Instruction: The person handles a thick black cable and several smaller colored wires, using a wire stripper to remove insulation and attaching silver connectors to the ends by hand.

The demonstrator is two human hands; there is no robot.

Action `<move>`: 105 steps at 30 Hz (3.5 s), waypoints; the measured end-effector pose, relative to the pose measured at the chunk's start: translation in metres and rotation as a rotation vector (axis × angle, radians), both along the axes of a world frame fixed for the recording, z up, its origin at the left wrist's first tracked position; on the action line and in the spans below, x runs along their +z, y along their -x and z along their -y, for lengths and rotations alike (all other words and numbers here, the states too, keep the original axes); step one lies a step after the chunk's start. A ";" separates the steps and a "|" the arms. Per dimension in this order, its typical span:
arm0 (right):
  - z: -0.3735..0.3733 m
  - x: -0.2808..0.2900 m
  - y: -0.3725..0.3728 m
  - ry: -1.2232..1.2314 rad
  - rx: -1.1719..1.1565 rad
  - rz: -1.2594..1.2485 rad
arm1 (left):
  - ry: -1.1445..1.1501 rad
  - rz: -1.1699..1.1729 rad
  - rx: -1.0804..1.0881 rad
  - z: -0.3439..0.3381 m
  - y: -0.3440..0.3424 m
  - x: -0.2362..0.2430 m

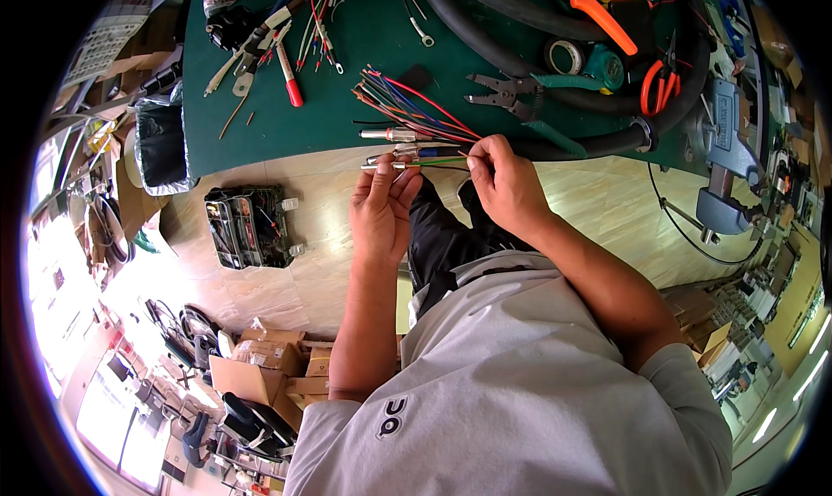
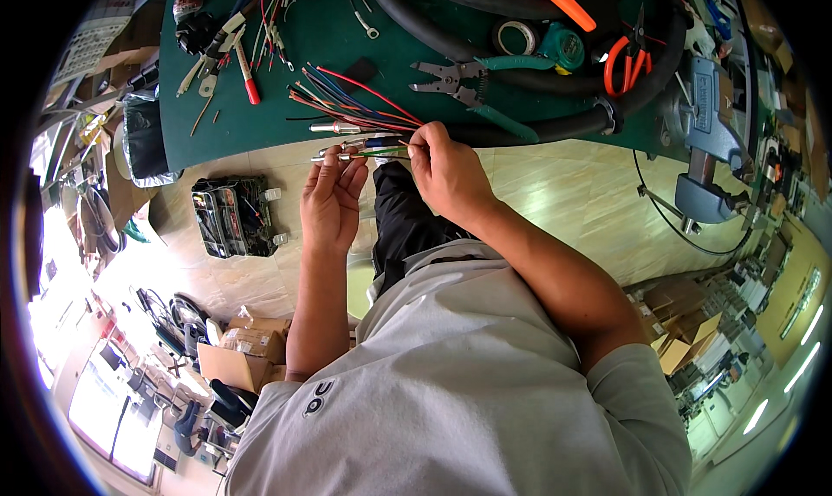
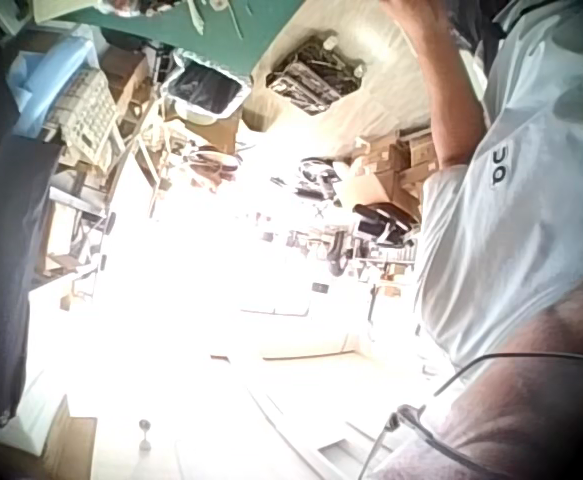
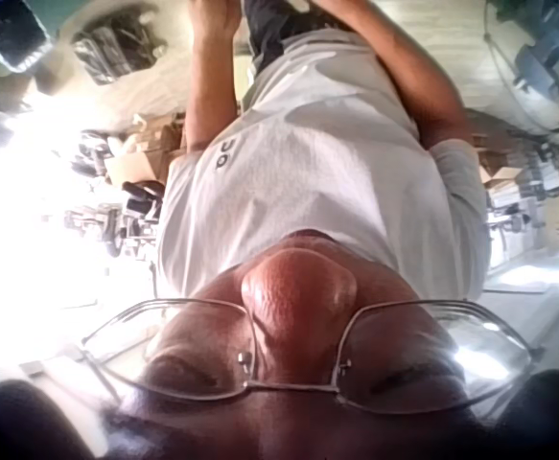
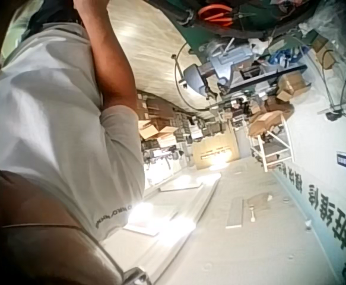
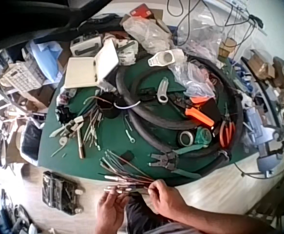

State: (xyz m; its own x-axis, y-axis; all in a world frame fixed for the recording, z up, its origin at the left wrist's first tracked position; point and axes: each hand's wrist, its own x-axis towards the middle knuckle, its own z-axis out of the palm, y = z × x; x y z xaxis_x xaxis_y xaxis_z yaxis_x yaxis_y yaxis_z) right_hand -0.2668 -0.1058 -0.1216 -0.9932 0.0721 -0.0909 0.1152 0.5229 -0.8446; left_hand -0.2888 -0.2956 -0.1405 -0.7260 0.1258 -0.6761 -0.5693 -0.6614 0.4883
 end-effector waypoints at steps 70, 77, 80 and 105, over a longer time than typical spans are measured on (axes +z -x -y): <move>0.004 0.090 -0.017 -0.079 0.160 -0.240 | 1.126 -0.575 -0.415 -0.014 -0.003 0.088; 0.013 0.089 -0.024 -0.125 0.180 -0.318 | 0.275 -0.234 -0.049 -0.032 -0.010 0.085; 0.011 0.089 -0.025 -0.063 0.111 -0.320 | 0.130 -0.177 -0.099 -0.026 -0.009 0.093; -0.002 0.095 -0.023 0.648 -0.047 0.184 | -0.574 -0.156 -0.257 -0.006 -0.012 0.066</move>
